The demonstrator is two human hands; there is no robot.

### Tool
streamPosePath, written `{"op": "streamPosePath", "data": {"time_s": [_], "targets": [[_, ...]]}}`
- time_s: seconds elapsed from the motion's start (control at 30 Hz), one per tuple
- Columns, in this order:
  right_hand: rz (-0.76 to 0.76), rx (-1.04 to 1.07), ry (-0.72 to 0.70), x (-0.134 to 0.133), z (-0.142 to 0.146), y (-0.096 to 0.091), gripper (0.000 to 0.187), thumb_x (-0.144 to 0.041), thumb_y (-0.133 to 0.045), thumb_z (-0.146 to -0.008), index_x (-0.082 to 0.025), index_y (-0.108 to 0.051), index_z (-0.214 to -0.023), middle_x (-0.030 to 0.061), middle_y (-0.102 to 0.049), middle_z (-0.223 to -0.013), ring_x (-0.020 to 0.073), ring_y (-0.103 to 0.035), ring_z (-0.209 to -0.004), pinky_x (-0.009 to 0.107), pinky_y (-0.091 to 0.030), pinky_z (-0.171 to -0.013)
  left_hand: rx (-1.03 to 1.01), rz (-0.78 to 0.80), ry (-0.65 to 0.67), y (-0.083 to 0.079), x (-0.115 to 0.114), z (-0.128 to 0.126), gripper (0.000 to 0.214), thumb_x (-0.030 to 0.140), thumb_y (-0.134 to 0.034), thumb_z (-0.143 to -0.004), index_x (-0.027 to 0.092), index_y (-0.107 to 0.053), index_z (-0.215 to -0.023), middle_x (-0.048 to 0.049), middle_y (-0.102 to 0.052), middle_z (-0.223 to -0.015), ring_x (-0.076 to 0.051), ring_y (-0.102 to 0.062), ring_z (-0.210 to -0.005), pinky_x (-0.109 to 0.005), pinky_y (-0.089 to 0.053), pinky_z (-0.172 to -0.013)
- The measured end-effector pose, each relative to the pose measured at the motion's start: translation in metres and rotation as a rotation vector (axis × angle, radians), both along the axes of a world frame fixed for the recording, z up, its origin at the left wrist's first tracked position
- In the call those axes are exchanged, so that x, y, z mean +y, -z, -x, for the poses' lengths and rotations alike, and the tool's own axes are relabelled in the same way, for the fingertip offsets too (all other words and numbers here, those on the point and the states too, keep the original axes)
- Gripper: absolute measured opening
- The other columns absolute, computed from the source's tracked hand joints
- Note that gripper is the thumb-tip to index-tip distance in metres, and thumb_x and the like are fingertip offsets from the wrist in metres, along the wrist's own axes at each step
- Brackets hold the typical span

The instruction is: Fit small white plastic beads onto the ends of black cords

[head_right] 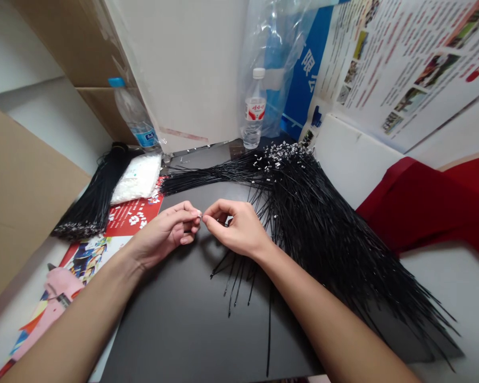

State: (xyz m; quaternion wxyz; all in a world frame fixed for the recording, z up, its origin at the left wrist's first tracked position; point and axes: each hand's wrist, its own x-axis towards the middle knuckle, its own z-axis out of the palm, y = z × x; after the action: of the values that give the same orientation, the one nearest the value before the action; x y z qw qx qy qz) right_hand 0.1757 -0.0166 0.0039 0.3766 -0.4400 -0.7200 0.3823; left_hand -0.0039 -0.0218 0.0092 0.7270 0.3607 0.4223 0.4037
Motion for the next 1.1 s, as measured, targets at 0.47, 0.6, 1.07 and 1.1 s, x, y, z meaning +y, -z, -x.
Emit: {"op": "streamPosePath", "data": {"time_s": [0.47, 0.6, 1.07, 1.1], "targets": [[0.012, 0.007, -0.001, 0.0005, 0.0004, -0.0005, 0.018, -0.03, -0.064, -0.084, -0.014, -0.071, -0.078, 0.0015, -0.068, -0.069, 0.0092, -0.057, -0.059, 0.019, -0.038, -0.049, -0.014, 0.004, 0.005, -0.0015, -0.0008, -0.0021, 0.022, 0.023, -0.077, -0.071, 0.017, -0.056, -0.068, 0.0017, -0.056, -0.065, -0.007, -0.046, -0.055, -0.015, -0.031, -0.044], [0.011, 0.005, 0.007, 0.0009, 0.0001, 0.0001, 0.019, -0.03, -0.064, -0.084, -0.014, -0.071, -0.078, 0.0013, -0.068, -0.068, 0.0088, -0.056, -0.059, 0.019, -0.039, -0.051, -0.002, -0.009, 0.015, -0.0008, -0.0009, -0.0016, 0.022, 0.023, -0.077, -0.072, 0.017, -0.056, -0.067, 0.0018, -0.055, -0.063, -0.006, -0.044, -0.054, -0.015, -0.03, -0.044], [-0.026, -0.036, 0.109, -0.0036, 0.0047, -0.0037, 0.017, -0.025, -0.062, -0.081, -0.014, -0.066, -0.068, 0.0001, -0.064, -0.061, 0.0084, -0.053, -0.055, 0.019, -0.039, -0.051, 0.247, -0.229, -0.079, 0.0005, -0.0032, -0.0092, 0.026, 0.034, -0.079, -0.07, 0.015, -0.061, -0.069, 0.0045, -0.052, -0.06, -0.006, -0.038, -0.051, -0.018, -0.028, -0.046], [-0.042, -0.022, 0.109, -0.004, 0.0052, -0.003, 0.017, -0.025, -0.062, -0.081, -0.014, -0.066, -0.069, 0.0001, -0.064, -0.061, 0.0085, -0.054, -0.055, 0.019, -0.039, -0.051, 0.25, -0.24, -0.09, 0.0005, -0.0036, -0.0095, 0.026, 0.034, -0.079, -0.07, 0.015, -0.061, -0.069, 0.0049, -0.051, -0.059, -0.006, -0.038, -0.051, -0.018, -0.027, -0.046]]}}
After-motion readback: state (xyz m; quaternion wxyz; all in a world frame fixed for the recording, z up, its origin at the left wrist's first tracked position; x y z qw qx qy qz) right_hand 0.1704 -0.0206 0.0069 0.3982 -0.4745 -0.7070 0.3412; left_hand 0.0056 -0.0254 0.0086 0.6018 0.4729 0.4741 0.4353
